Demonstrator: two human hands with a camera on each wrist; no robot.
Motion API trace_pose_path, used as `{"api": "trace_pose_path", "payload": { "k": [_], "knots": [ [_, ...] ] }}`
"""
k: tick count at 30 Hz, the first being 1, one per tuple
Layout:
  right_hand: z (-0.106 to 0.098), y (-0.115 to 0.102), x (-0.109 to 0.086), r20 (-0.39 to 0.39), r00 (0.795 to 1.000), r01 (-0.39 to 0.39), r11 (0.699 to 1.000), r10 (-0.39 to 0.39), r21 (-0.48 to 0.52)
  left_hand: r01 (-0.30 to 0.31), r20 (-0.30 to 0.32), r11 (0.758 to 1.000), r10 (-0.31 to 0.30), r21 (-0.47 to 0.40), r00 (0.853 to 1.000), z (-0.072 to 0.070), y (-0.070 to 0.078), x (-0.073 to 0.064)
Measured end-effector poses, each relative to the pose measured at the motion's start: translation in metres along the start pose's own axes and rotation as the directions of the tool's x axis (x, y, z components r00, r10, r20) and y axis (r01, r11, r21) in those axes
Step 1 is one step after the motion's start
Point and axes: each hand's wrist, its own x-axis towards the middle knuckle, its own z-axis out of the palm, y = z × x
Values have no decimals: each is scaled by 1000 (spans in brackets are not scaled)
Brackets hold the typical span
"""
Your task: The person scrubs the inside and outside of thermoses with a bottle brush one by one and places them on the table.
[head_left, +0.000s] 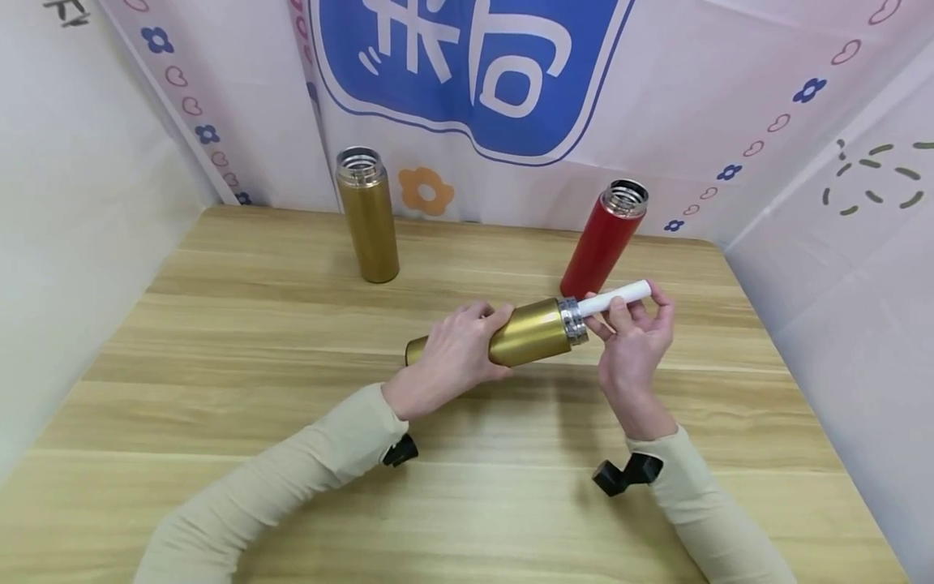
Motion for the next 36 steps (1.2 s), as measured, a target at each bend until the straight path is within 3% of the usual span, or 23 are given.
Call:
{"api": "trace_pose_path", "payload": {
  "k": [7,11,19,36],
  "knots": [
    [-14,-32,25,-71,993,108,982,-98,157,40,-15,999,-40,24,999,-4,-12,-1],
    [-22,-43,34,-98,992,90,980,-73,176,10,-14,1000,-10,20,1000,-6,-15,-1],
    [-30,-53,45,-153,986,93,973,-61,212,62,16,998,-62,20,998,-9,-22,-10],
    [-42,-63,57,-215,977,73,962,-15,265,29,-7,999,-28,41,1000,-13,-32,-15]
  ]
}}
